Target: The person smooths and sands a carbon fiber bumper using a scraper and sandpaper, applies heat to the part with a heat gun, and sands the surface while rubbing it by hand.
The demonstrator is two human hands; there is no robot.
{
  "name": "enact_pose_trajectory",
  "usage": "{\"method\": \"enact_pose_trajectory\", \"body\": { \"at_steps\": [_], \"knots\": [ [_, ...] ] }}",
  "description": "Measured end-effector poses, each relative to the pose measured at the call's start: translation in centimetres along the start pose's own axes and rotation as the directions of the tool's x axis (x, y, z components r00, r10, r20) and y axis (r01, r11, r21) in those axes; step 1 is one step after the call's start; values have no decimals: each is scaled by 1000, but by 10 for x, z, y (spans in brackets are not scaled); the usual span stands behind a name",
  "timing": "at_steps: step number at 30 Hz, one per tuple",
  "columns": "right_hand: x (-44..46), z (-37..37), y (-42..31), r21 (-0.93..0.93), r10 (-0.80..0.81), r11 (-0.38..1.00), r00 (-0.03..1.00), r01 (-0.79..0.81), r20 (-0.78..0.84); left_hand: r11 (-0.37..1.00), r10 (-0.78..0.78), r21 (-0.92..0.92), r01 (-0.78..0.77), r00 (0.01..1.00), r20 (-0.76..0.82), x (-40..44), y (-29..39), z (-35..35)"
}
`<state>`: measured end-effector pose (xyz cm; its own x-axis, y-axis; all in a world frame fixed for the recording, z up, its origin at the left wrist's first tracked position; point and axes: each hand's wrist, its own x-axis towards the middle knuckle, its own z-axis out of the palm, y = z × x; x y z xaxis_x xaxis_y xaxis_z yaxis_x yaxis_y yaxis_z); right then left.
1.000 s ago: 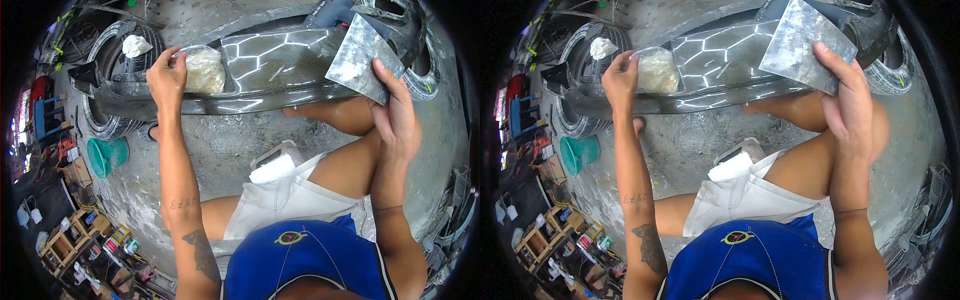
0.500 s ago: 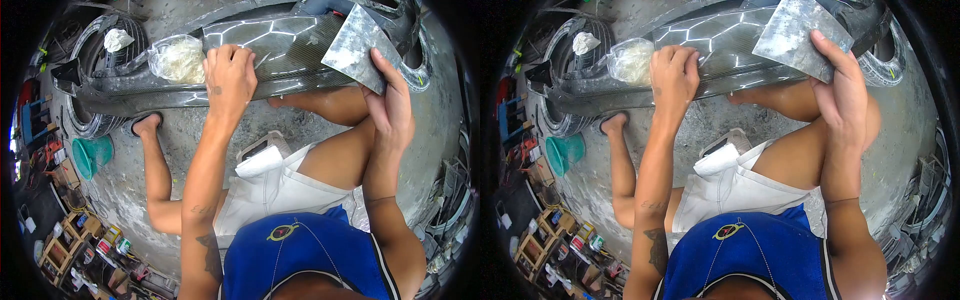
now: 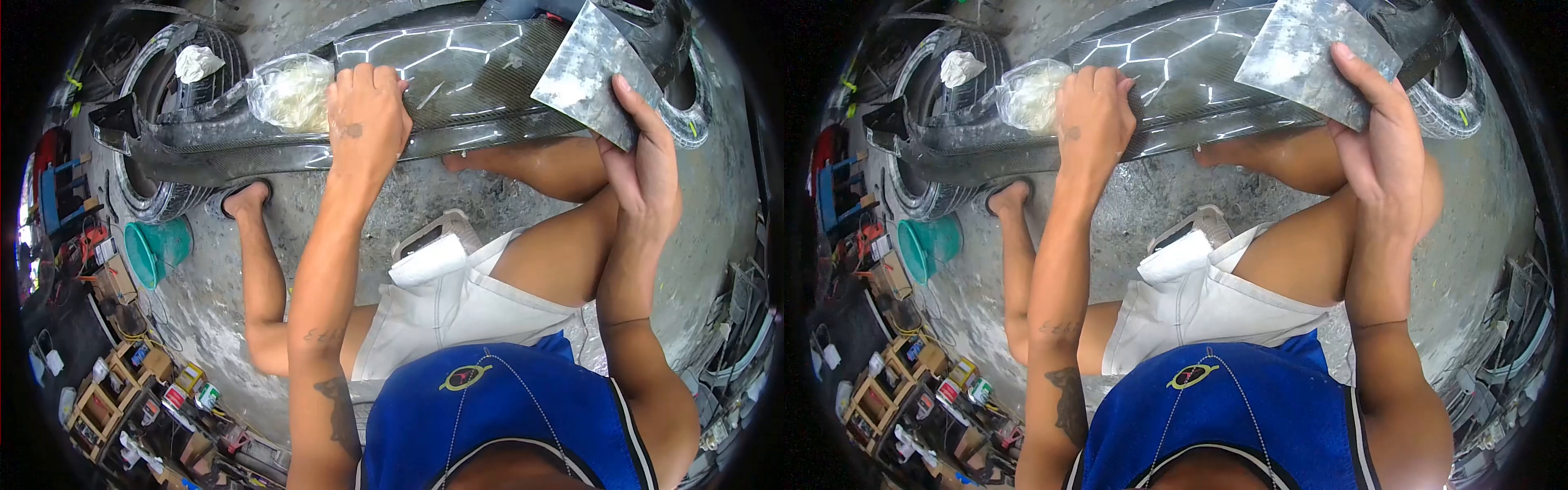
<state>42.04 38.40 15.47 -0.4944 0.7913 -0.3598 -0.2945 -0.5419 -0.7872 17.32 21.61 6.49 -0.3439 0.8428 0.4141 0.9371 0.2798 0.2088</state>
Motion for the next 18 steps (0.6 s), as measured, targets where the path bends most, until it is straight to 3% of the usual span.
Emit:
{"method": "enact_pose_trajectory", "body": {
  "at_steps": [4, 6, 8, 10, 14, 16, 18],
  "knots": [
    [1, -1, -5, -11, -14, 1000, 998, 13, -64, 988, -143, -71, 138, 987, -73, 13, -29, -9],
    [1, -4, -5, 1, -20, 1000, 996, 20, -87, 975, -222, -78, 209, 947, -231, 20, -58, -28],
    [3, -10, -5, 6, -36, 999, 995, 37, -95, 967, -253, -65, 245, 944, -213, 22, -87, -46],
    [2, -9, -4, 11, -25, 1000, 996, 26, -85, 852, -524, 28, 523, 848, 86, 25, -100, -60],
    [5, -12, -3, 4, -5, 1000, 999, 5, -47, 869, -494, 86, 487, 864, 98, 21, -108, -54],
    [4, -11, -2, 11, -2, 1000, 998, 3, -61, 983, -173, 55, 174, 985, -15, 18, -122, -48],
    [5, -13, -3, 17, -5, 1000, 997, 6, -75, 969, -244, 40, 244, 970, -5, 16, -121, -43]
  ]
}}
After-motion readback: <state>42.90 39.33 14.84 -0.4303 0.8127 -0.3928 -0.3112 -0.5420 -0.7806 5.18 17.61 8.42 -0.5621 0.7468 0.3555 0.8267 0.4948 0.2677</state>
